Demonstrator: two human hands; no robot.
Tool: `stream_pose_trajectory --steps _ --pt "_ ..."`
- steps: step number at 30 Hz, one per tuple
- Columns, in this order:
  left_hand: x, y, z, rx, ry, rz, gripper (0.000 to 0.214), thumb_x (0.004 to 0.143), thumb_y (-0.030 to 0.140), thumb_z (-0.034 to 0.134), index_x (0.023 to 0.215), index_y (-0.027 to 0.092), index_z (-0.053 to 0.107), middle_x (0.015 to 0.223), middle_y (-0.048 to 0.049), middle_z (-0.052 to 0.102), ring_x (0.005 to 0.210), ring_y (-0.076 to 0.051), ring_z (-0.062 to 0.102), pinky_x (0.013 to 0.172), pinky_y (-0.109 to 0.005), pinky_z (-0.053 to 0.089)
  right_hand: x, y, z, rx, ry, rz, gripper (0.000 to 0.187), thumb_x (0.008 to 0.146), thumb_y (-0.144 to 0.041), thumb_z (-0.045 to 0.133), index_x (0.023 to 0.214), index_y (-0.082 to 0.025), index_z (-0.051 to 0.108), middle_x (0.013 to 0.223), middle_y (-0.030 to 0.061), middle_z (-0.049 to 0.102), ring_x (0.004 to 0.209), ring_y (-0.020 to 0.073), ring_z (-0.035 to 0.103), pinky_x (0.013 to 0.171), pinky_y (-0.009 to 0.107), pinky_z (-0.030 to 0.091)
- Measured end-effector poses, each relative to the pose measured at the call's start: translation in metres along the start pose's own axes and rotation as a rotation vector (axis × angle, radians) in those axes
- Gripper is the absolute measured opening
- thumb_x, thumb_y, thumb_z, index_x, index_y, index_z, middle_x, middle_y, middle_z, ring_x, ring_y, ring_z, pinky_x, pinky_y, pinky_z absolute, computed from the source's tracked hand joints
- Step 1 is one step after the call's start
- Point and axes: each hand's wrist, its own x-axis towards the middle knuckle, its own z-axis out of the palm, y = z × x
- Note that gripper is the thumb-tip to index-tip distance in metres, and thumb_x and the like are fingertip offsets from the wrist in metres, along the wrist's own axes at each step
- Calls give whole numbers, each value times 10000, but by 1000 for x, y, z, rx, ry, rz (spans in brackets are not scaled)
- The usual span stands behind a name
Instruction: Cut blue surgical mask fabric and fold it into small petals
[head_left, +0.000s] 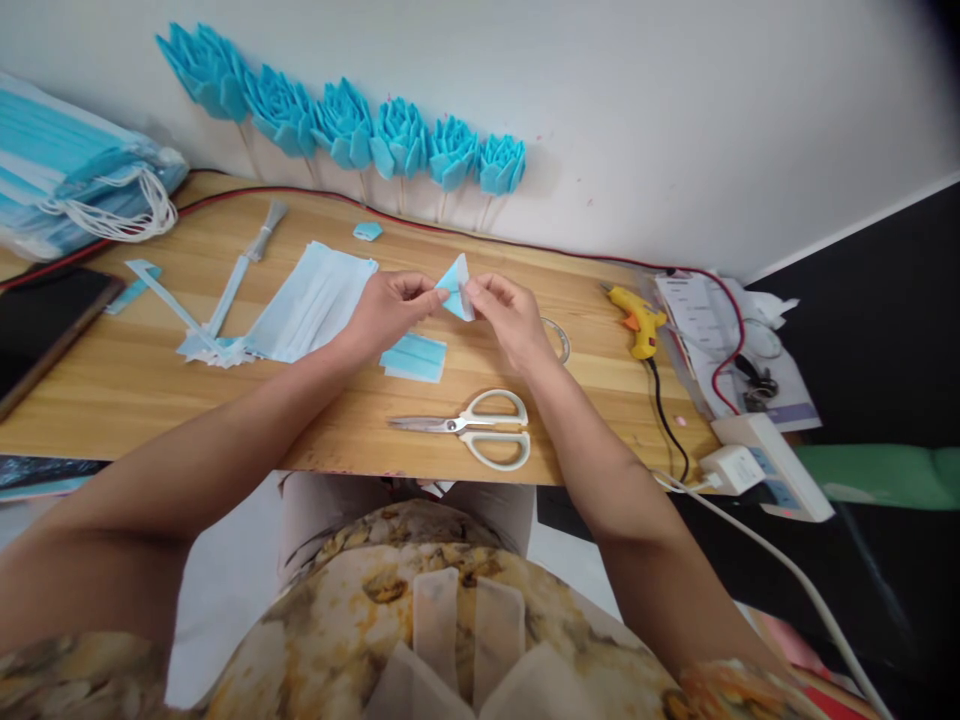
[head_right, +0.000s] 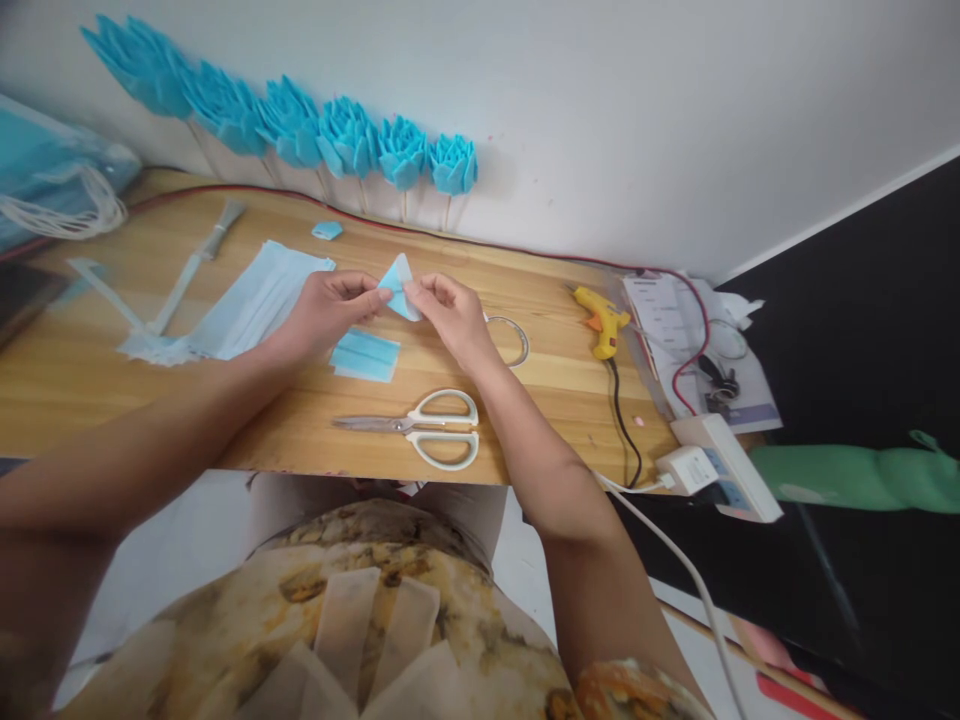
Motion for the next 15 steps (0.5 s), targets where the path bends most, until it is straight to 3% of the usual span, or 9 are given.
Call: stream_pose_trajectory --steps 5,9,12,15 --pt "-1 0 1 -9 -44 -10 374 762 520 783 688 171 672 634 5 615 593 -107 476 563 -242 379 -1 4 3 -86 -17 -34 353 832 -547 730 760 -220 620 688 -35 587 656 115 516 629 267 420" --pt "-1 1 2 -71 -83 -30 376 742 508 808 674 167 664 630 4 612 587 -101 490 564 -236 394 -2 2 1 -110 -31 -89 329 869 -517 697 758 -218 619 695 -27 601 662 121 536 640 273 439" --pt "0 1 0 -163 -71 -93 375 718 477 834 644 169 633 617 2 607 581 -100 505 572 -232 419 -1 -1 -3 -130 17 -166 321 929 -545 628 910 -229 679 835 1 685 788 146 622 755 293 511" --pt "2 -1 -1 -263 -50 -130 346 728 443 827 641 177 623 622 -4 611 575 -100 516 577 -237 436 0 -3 -9 -188 60 -242 302 942 -506 634 1124 -274 700 1105 34 733 1046 195 665 904 339 546"
